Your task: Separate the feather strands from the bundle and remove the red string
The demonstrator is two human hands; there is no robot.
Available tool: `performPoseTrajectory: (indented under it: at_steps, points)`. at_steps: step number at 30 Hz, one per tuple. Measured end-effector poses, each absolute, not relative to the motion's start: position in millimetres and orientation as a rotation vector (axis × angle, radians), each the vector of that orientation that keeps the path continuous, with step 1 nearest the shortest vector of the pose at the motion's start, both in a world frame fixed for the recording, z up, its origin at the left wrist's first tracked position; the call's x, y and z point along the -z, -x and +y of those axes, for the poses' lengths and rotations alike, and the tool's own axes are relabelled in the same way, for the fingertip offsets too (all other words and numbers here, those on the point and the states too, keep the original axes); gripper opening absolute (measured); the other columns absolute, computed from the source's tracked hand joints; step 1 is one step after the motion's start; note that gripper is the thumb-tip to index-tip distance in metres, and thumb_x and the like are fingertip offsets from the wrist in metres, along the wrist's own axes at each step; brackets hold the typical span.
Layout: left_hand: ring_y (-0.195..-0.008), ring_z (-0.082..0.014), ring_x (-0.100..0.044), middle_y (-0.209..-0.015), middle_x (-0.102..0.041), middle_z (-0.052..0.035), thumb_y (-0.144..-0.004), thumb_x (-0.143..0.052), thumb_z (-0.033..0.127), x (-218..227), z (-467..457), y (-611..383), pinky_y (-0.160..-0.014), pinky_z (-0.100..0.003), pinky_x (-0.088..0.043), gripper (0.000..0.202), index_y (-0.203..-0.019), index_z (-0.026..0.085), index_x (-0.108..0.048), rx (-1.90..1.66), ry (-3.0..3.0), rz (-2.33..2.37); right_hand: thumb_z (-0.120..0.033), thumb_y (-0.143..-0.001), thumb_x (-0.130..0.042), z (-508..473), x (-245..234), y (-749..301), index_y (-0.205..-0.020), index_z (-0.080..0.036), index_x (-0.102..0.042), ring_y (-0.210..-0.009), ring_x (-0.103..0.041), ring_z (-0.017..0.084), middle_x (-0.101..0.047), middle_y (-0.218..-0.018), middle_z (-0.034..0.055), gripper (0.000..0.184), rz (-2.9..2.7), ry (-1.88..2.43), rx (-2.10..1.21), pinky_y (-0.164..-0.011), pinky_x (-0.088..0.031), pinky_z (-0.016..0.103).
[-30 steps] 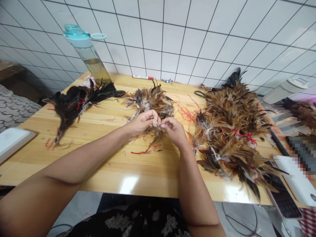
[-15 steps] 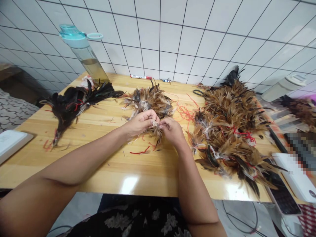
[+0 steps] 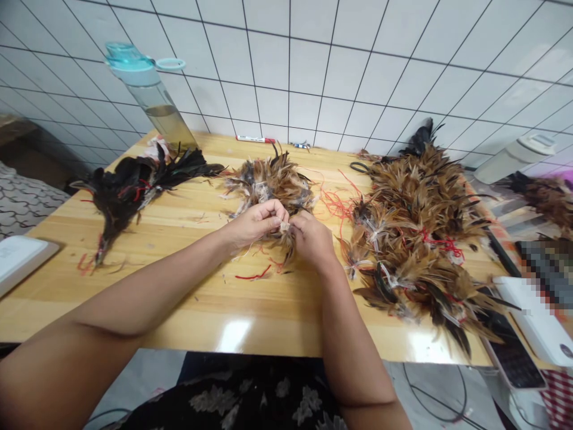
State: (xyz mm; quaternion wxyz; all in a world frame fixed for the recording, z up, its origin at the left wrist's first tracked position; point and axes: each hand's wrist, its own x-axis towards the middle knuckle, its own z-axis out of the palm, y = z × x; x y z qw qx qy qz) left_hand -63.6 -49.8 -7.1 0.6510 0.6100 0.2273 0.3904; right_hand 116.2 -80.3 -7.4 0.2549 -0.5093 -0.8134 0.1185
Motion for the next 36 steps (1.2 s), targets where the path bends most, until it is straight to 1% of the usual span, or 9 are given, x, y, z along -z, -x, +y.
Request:
performPoseTrajectory:
  at_steps: [4,9,12,17,23,28,32,34,36]
  points:
    - [-0.068,-0.0088,-0.044,-0.077,-0.051,0.0001,-0.082,-0.065,0.039,6,-50,64,-0.063,-0.022,-0.033,0.029,-0.081,0.015,-0.049,-0.895,-1.412,0.505,-0.016,-0.089,-0.042,-84,1,-117,-0.089,-0.021,-0.068,-0.079,-0.053,0.016,-0.061,-0.091,0.0042,0.027,-2.278,1.548,-0.173,-0.059,-0.028,0.027]
    - [-0.068,-0.0093,-0.044,-0.077,-0.052,0.0001,-0.083,-0.062,0.04,10,-49,62,-0.065,-0.022,-0.035,0.028,-0.081,0.016,-0.048,-0.888,-1.473,0.55,-0.016,-0.089,-0.041,-87,-4,-113,-0.091,-0.022,-0.069,-0.074,-0.051,0.016,-0.061,-0.087,0.0045,0.029,-2.426,1.71,0.033,-0.055,-0.02,0.03]
    - [-0.067,-0.0093,-0.043,-0.076,-0.051,0.0009,-0.085,-0.058,0.037,12,-49,61,-0.064,-0.022,-0.035,0.024,-0.081,0.016,-0.047,-0.884,-1.556,0.566,-0.019,-0.091,-0.04,-87,-5,-112,-0.093,-0.022,-0.068,-0.075,-0.051,0.017,-0.061,-0.089,0.0053,0.029,-2.477,1.757,0.104,-0.055,-0.019,0.031]
    - [-0.065,-0.0093,-0.042,-0.076,-0.049,0.0014,-0.087,-0.053,0.032,9,-52,62,-0.062,-0.022,-0.034,0.018,-0.082,0.017,-0.047,-0.837,-1.707,0.654,-0.025,-0.092,-0.04,-86,-5,-111,-0.097,-0.023,-0.068,-0.08,-0.053,0.018,-0.062,-0.093,0.0063,0.028,-2.476,1.828,0.147,-0.058,-0.023,0.031]
    - [-0.066,-0.0098,-0.043,-0.074,-0.05,0.0013,-0.087,-0.051,0.028,0,-57,62,-0.062,-0.023,-0.035,0.015,-0.078,0.017,-0.045,-0.785,-1.806,0.667,-0.026,-0.093,-0.038,-86,-5,-109,-0.102,-0.024,-0.066,-0.082,-0.054,0.019,-0.062,-0.096,0.0064,0.029,-2.455,1.88,0.139,-0.06,-0.026,0.031]
    - [-0.068,-0.0099,-0.044,-0.074,-0.049,0.0014,-0.086,-0.051,0.028,-6,-59,62,-0.064,-0.023,-0.037,0.015,-0.079,0.017,-0.045,-0.786,-1.803,0.63,-0.023,-0.09,-0.041,-85,-2,-114,-0.094,-0.023,-0.068,-0.082,-0.054,0.019,-0.062,-0.097,0.0073,0.027,-2.362,1.915,0.107,-0.062,-0.029,0.029]
    - [-0.064,-0.0088,-0.044,-0.073,-0.049,0.0021,-0.085,-0.053,0.03,-1,-55,60,-0.061,-0.022,-0.036,0.015,-0.081,0.017,-0.046,-0.891,-1.68,0.669,-0.021,-0.089,-0.038,-83,2,-117,-0.087,-0.02,-0.066,-0.077,-0.052,0.018,-0.06,-0.092,0.007,0.028,-2.125,1.833,-0.075,-0.062,-0.032,0.028]
    - [-0.059,-0.0075,-0.042,-0.072,-0.049,0.0027,-0.085,-0.054,0.031,4,-50,60,-0.057,-0.021,-0.035,0.017,-0.081,0.018,-0.045,-0.995,-1.555,0.724,-0.021,-0.088,-0.038,-81,4,-118,-0.081,-0.018,-0.064,-0.078,-0.053,0.018,-0.059,-0.087,0.007,0.027,-1.954,1.706,-0.199,-0.067,-0.035,0.028]
    - [-0.057,-0.0068,-0.042,-0.072,-0.051,0.0025,-0.086,-0.054,0.032,7,-46,60,-0.057,-0.02,-0.036,0.017,-0.082,0.018,-0.044,-1.116,-1.465,0.785,-0.023,-0.086,-0.042,-80,5,-118,-0.073,-0.018,-0.061,-0.078,-0.052,0.018,-0.058,-0.079,0.0056,0.024,-1.773,1.574,-0.35,-0.071,-0.038,0.029]
